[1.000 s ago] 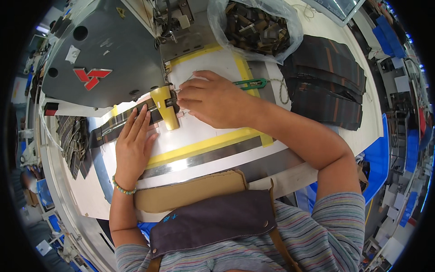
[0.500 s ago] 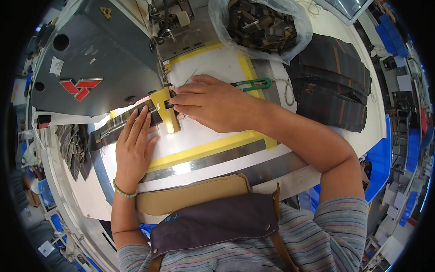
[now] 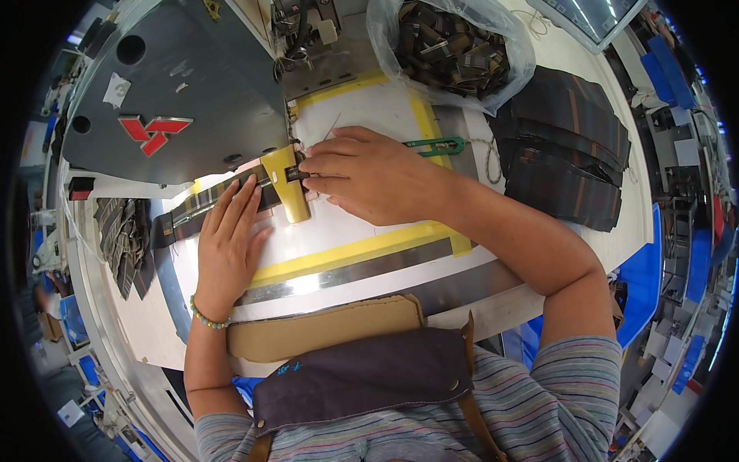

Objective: Sewing together fabric or leather pattern pieces using an industrial sewing machine.

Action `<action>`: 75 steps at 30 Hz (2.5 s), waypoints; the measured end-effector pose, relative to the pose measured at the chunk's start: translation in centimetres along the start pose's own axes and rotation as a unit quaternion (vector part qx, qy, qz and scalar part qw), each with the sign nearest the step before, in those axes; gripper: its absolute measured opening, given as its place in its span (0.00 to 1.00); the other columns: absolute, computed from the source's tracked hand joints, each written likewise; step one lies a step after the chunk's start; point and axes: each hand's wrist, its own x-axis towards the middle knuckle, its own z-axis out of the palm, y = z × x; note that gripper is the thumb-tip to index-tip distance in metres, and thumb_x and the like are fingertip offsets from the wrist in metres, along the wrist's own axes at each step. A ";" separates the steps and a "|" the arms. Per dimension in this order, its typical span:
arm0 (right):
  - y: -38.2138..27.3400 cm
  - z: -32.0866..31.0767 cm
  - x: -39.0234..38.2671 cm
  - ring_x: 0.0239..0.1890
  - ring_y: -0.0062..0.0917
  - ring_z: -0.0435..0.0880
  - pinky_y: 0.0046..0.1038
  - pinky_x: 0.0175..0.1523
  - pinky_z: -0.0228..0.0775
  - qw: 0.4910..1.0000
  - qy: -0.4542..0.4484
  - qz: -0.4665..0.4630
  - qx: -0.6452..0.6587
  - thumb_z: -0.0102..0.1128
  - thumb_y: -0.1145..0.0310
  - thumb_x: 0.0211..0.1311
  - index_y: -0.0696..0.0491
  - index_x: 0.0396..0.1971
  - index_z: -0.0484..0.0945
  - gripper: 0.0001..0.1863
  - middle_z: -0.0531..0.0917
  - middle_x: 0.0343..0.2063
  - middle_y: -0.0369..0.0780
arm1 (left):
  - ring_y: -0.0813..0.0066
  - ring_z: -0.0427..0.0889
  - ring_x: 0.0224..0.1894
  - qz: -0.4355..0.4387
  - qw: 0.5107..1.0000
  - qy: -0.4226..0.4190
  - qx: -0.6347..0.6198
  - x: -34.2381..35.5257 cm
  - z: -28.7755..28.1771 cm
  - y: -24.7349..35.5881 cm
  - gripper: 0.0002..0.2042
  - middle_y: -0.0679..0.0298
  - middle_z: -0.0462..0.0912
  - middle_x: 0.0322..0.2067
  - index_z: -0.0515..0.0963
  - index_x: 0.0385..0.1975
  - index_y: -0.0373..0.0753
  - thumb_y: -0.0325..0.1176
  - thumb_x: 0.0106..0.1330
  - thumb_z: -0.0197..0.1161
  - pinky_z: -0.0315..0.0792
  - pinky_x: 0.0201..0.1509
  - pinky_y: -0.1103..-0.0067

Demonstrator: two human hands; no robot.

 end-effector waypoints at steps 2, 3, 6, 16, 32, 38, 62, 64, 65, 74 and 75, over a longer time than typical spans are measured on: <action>0.0 -0.1 0.0 0.66 0.31 0.82 0.43 0.77 0.68 1.000 -0.006 -0.002 0.008 0.67 0.64 0.72 0.52 0.54 0.89 0.15 0.87 0.59 0.38 | 0.49 0.74 0.75 -0.002 1.000 -0.001 0.002 -0.1 0.1 -0.1 0.30 0.55 0.76 0.74 0.76 0.71 0.32 0.33 0.68 0.73 0.72 0.75 0.59; 0.1 -0.1 0.1 0.67 0.31 0.82 0.42 0.77 0.68 1.000 -0.011 0.000 0.013 0.68 0.63 0.72 0.52 0.54 0.89 0.15 0.87 0.60 0.38 | 0.49 0.74 0.75 -0.002 1.000 0.000 0.002 -0.1 0.0 -0.1 0.30 0.55 0.76 0.74 0.76 0.71 0.32 0.33 0.68 0.73 0.72 0.75 0.59; 0.1 -0.2 0.0 0.67 0.31 0.81 0.42 0.77 0.68 1.000 -0.017 0.003 0.020 0.68 0.63 0.72 0.52 0.54 0.89 0.16 0.86 0.61 0.38 | 0.49 0.75 0.75 0.001 1.000 0.003 0.004 0.0 -0.1 -0.1 0.31 0.54 0.76 0.74 0.76 0.70 0.32 0.33 0.68 0.73 0.73 0.75 0.59; 0.1 -0.3 -0.1 0.68 0.32 0.81 0.42 0.77 0.68 0.999 -0.018 0.007 0.028 0.70 0.63 0.70 0.53 0.54 0.89 0.17 0.86 0.62 0.39 | 0.47 0.74 0.76 0.012 1.000 -0.013 -0.003 0.1 -0.5 -0.1 0.32 0.52 0.76 0.74 0.76 0.70 0.30 0.34 0.67 0.74 0.74 0.76 0.62; 0.2 0.0 -0.5 0.68 0.32 0.80 0.44 0.77 0.69 1.000 -0.010 0.005 -0.014 0.73 0.63 0.67 0.50 0.54 0.89 0.17 0.85 0.63 0.36 | 0.47 0.73 0.77 0.011 1.000 -0.016 -0.005 0.0 -0.2 0.0 0.33 0.52 0.74 0.76 0.76 0.69 0.28 0.34 0.64 0.75 0.74 0.76 0.60; 1.7 -7.8 0.9 0.55 0.35 0.87 0.42 0.62 0.79 0.965 0.142 0.087 -0.200 0.71 0.67 0.66 0.50 0.47 0.90 0.11 0.88 0.53 0.37 | 0.48 0.71 0.78 0.015 1.000 0.006 0.001 -0.7 0.0 -0.4 0.32 0.53 0.73 0.77 0.76 0.69 0.28 0.34 0.65 0.74 0.73 0.74 0.58; -5.8 -6.9 1.4 0.44 0.20 0.91 0.24 0.47 0.85 0.804 0.044 0.327 0.495 0.71 0.77 0.73 0.60 0.45 0.85 0.05 0.87 0.42 0.36 | 0.59 0.91 0.50 -0.024 0.911 0.088 -0.402 0.3 -3.6 5.5 0.22 0.52 0.90 0.54 0.83 0.61 0.32 0.21 0.66 0.75 0.86 0.52 0.70; -7.4 -4.6 0.5 0.45 0.20 0.91 0.26 0.48 0.85 0.745 -0.002 0.331 0.580 0.71 0.76 0.73 0.58 0.44 0.86 0.05 0.89 0.42 0.37 | 0.60 0.92 0.47 -0.021 0.906 0.074 -0.417 0.3 -2.8 5.6 0.19 0.53 0.91 0.51 0.84 0.58 0.32 0.21 0.66 0.75 0.86 0.50 0.72; -7.8 -4.3 0.6 0.45 0.20 0.91 0.26 0.48 0.85 0.743 0.000 0.330 0.582 0.71 0.76 0.73 0.58 0.44 0.86 0.05 0.89 0.42 0.37 | 0.59 0.91 0.45 -0.003 0.919 0.060 -0.390 0.0 -2.5 5.3 0.16 0.54 0.91 0.48 0.85 0.53 0.32 0.20 0.65 0.74 0.86 0.47 0.72; -6.1 -2.5 0.7 0.38 0.27 0.89 0.30 0.40 0.84 0.997 -0.036 -0.025 -0.062 0.69 0.69 0.59 0.53 0.40 0.87 0.10 0.87 0.41 0.35 | 0.58 0.88 0.40 0.132 0.973 0.149 -0.120 0.8 0.5 3.9 0.13 0.57 0.87 0.39 0.84 0.43 0.33 0.21 0.59 0.76 0.83 0.41 0.66; -5.3 -2.3 1.2 0.38 0.27 0.89 0.30 0.40 0.84 0.997 -0.037 -0.026 -0.062 0.69 0.69 0.59 0.53 0.40 0.87 0.10 0.87 0.41 0.35 | 0.57 0.87 0.41 0.116 0.974 0.164 -0.103 1.1 0.4 3.7 0.14 0.57 0.86 0.40 0.84 0.44 0.32 0.21 0.59 0.76 0.83 0.42 0.66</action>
